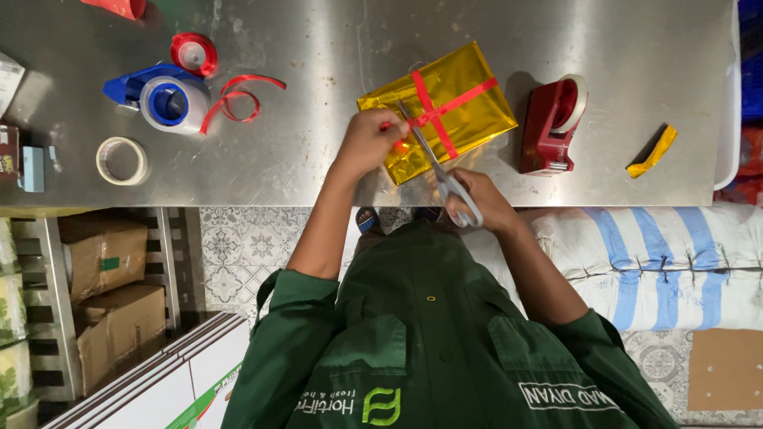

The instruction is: The person ties a red ribbon around a gold-wrapped rectangular package on a metal table. They wrap the ribbon, tie a knot, form a bow, and trim the ends with scissors.

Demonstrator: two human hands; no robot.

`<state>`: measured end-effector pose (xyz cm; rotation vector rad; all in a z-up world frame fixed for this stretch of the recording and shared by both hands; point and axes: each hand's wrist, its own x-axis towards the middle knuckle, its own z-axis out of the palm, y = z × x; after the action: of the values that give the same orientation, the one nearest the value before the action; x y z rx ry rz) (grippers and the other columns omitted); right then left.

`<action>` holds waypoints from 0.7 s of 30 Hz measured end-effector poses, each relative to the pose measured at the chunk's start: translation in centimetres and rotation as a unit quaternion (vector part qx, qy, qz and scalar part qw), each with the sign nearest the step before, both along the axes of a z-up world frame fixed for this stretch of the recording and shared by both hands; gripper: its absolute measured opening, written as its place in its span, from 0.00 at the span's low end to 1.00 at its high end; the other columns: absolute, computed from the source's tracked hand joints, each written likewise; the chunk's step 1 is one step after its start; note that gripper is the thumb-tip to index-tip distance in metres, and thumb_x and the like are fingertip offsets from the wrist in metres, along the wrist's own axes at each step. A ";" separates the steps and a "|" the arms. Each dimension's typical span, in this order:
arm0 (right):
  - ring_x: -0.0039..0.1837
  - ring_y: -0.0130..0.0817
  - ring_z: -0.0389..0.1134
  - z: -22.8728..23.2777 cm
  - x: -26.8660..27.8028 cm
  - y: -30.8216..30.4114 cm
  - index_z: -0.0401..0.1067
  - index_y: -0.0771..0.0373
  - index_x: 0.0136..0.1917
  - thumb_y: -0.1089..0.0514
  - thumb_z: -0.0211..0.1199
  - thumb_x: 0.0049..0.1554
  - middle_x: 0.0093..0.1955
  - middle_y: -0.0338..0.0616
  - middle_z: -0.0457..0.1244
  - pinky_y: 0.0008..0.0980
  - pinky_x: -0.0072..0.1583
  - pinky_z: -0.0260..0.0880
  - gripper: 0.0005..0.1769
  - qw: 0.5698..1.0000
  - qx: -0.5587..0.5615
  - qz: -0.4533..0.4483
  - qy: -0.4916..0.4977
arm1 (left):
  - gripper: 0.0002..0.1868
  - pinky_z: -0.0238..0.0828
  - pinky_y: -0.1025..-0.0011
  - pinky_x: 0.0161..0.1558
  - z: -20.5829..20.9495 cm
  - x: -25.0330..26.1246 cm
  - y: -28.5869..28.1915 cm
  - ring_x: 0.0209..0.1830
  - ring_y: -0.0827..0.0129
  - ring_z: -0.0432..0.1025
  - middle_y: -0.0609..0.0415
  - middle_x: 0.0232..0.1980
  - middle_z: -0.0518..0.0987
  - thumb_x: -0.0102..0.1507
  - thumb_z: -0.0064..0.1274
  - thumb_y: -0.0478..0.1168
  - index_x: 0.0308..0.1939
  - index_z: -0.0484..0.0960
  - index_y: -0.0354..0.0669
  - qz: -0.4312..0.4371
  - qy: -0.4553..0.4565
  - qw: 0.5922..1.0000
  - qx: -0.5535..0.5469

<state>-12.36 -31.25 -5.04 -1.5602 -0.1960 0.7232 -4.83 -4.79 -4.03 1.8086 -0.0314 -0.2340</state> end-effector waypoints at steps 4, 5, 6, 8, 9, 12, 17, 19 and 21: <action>0.32 0.23 0.64 0.2 -2.0 -2.1 0.70 0.68 0.61 0.47 0.76 0.50 0.33 0.36 0.63 0.24 0.34 0.61 0.33 0.996 0.070 -0.059 0.013 | 0.07 0.71 0.60 0.58 0.8 -1.2 1.5 0.53 0.57 0.74 0.51 0.45 0.83 0.65 0.56 0.37 0.36 0.83 0.37 0.022 -0.189 0.981 0.029; 0.31 0.23 0.63 0.3 -2.3 -2.6 0.71 0.68 0.62 0.45 0.76 0.50 0.31 0.36 0.62 0.24 0.34 0.60 0.34 0.994 0.079 -0.081 0.013 | 0.06 0.65 0.55 0.61 1.0 -1.5 1.4 0.59 0.54 0.71 0.50 0.50 0.83 0.65 0.56 0.37 0.34 0.82 0.38 -0.017 -0.247 0.965 0.083; 0.30 0.24 0.62 0.3 -2.6 -3.0 0.71 0.68 0.63 0.44 0.76 0.50 0.30 0.36 0.61 0.24 0.33 0.58 0.35 0.991 0.087 -0.100 0.013 | 0.06 0.59 0.51 0.63 1.1 -1.9 0.8 0.64 0.51 0.68 0.49 0.56 0.83 0.64 0.56 0.37 0.33 0.82 0.40 -0.054 -0.302 0.942 0.137; 0.35 0.23 0.63 0.4 -2.8 -3.3 0.70 0.69 0.65 0.42 0.77 0.50 0.35 0.36 0.62 0.24 0.38 0.60 0.39 0.989 0.074 -0.124 -0.016 | 0.05 0.50 0.44 0.66 1.3 -2.3 -0.3 0.69 0.47 0.65 0.48 0.60 0.82 0.62 0.56 0.37 0.32 0.82 0.41 -0.101 -0.344 0.910 0.207; 0.37 0.23 0.64 0.5 -2.8 -3.1 0.70 0.70 0.66 0.41 0.78 0.50 0.38 0.36 0.63 0.24 0.40 0.61 0.41 0.988 0.067 -0.135 -0.031 | 0.04 0.48 0.42 0.66 1.3 -2.3 -0.8 0.69 0.47 0.65 0.48 0.60 0.82 0.62 0.57 0.37 0.33 0.82 0.41 -0.112 -0.334 0.909 0.224; 0.36 0.23 0.64 0.9 -3.1 -1.9 0.68 0.66 0.68 0.45 0.79 0.44 0.36 0.38 0.65 0.24 0.37 0.60 0.45 0.986 0.003 -0.164 -0.001 | 0.02 0.51 0.45 0.71 0.5 -2.6 -0.7 0.68 0.52 0.69 0.53 0.58 0.82 0.63 0.55 0.34 0.37 0.83 0.41 -0.089 -0.301 0.927 0.206; 0.48 0.29 0.70 1.7 -3.6 2.7 0.59 0.66 0.75 0.54 0.79 0.47 0.45 0.39 0.69 0.29 0.50 0.72 0.49 0.990 -0.003 -0.061 -0.125 | 0.01 0.76 0.63 0.53 -3.8 -3.8 2.7 0.49 0.63 0.77 0.52 0.48 0.81 0.65 0.59 0.32 0.38 0.84 0.39 0.134 -0.227 0.964 0.034; 0.49 0.31 0.70 1.7 -3.9 5.5 0.56 0.65 0.77 0.56 0.79 0.48 0.47 0.41 0.68 0.32 0.51 0.73 0.50 0.988 -0.019 -0.014 -0.152 | 0.01 0.80 0.72 0.41 -6.3 -4.4 5.4 0.39 0.66 0.77 0.49 0.44 0.78 0.65 0.58 0.31 0.39 0.85 0.36 0.247 -0.164 0.953 -0.068; 0.49 0.31 0.66 1.1 -4.2 8.7 0.55 0.64 0.77 0.57 0.79 0.49 0.47 0.44 0.67 0.32 0.48 0.72 0.50 0.989 -0.081 0.022 -0.123 | 0.05 0.77 0.75 0.39 -8.8 -4.3 9.1 0.35 0.68 0.78 0.51 0.41 0.83 0.65 0.54 0.29 0.42 0.85 0.37 0.327 -0.113 0.932 -0.106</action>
<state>-16.59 -22.50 -3.97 -1.8047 -0.3630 0.5900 -9.17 4.35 -12.79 1.5285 0.3668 0.4369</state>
